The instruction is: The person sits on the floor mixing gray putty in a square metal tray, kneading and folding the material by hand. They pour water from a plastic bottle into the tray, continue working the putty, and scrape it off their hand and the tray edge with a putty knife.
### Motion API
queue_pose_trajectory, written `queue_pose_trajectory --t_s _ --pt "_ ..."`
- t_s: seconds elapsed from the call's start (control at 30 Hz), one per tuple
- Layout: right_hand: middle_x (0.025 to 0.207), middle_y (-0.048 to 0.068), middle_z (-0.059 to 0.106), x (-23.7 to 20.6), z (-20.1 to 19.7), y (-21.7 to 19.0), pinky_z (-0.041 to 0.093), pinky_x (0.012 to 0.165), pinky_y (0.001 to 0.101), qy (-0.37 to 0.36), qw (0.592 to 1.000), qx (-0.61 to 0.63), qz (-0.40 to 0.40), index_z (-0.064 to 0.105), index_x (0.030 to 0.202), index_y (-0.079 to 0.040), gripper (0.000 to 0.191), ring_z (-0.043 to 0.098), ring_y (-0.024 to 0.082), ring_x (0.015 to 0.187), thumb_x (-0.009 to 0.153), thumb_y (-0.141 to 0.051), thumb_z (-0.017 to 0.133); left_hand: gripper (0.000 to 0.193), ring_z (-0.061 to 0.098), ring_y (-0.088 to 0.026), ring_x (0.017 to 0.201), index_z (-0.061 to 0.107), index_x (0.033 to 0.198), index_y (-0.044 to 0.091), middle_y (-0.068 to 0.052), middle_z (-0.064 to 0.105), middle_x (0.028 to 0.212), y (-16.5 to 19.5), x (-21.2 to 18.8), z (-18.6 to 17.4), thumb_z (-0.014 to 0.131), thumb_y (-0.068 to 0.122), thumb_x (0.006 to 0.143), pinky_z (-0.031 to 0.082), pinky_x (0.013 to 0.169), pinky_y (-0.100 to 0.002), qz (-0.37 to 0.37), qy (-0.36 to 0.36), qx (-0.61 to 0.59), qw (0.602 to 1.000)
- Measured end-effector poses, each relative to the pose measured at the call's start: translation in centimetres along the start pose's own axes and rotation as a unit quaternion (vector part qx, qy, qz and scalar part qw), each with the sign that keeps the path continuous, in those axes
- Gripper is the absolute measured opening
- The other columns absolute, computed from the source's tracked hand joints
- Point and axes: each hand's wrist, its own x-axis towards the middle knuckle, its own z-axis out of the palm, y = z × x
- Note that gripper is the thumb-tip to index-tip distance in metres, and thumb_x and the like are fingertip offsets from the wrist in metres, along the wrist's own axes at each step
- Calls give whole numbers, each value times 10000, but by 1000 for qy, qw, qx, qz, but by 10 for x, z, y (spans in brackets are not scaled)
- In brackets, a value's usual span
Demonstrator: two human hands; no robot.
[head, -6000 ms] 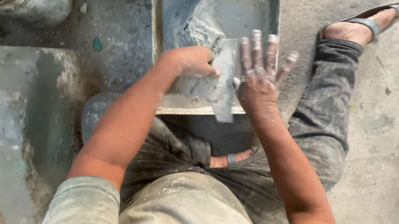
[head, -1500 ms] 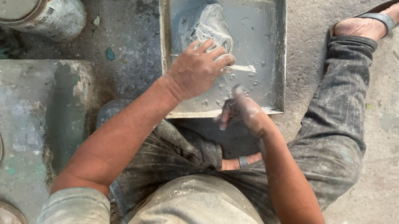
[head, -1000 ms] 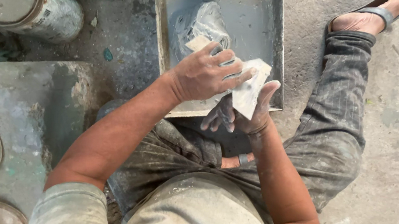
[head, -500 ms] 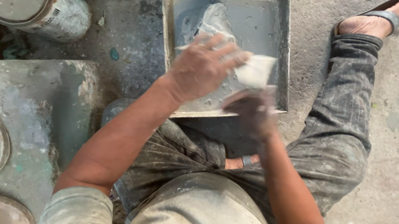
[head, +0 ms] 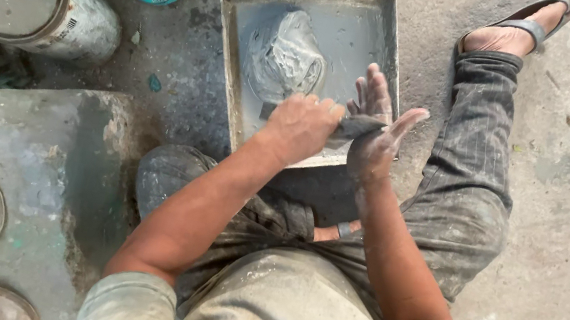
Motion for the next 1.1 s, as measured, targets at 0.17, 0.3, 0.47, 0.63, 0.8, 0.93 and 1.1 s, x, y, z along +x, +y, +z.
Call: queue_pose_trajectory --t_s 0.17,0.3,0.47,0.63,0.8,0.93,1.1 --pt "1749 135 253 -15 25 -1 82 1353 458 15 997 -73 -34 237 1654 -29 1123 190 312 1640 910 -866 155 127 727 -328 904 657 985 94 -136 712 956 -11 20 3 625 213 951 578 787 -459 -111 -105 -7 988" --pt "1763 153 200 -38 39 -3 117 1348 424 -52 996 -58 37 150 1677 -20 1162 167 318 1648 911 -890 224 126 727 -341 942 657 1037 79 -153 725 1005 -32 30 4 629 166 950 582 775 -462 -198 -113 -15 974" --pt "1709 244 140 -31 16 -16 193 1289 437 -68 842 -535 4 122 1631 15 1071 183 387 1582 867 -429 726 133 746 -316 896 695 990 101 -152 737 976 -39 20 -11 620 211 1001 579 790 -445 -132 -170 -3 977" --pt "1635 291 201 -3 -7 -23 223 1298 437 -174 661 -727 -63 173 1559 21 1089 202 412 1552 733 -239 835 78 744 -300 902 721 931 133 -119 757 954 -14 7 -20 664 181 908 581 805 -439 2 -144 3 990" --pt "1644 257 208 -23 15 -23 177 1224 510 -222 566 -793 44 259 1580 16 1039 168 415 1539 726 -203 808 200 749 -266 802 633 1081 111 -138 721 958 -36 8 -13 563 289 1022 592 702 -415 -223 -313 -29 923" --pt "1648 176 305 -41 31 -39 215 1245 530 -245 593 -761 -98 373 1546 -29 816 249 380 1548 853 -339 672 82 706 -254 804 658 978 136 -73 710 907 -69 -5 -1 583 159 954 576 679 -424 -85 -55 91 991" --pt "1629 133 431 -37 30 -54 294 1298 528 -186 954 -225 -66 447 1525 -63 656 385 351 1512 1079 -541 497 290 675 -216 718 611 964 84 -105 658 849 -75 -36 14 471 278 1130 581 621 -372 -225 -116 -38 967"
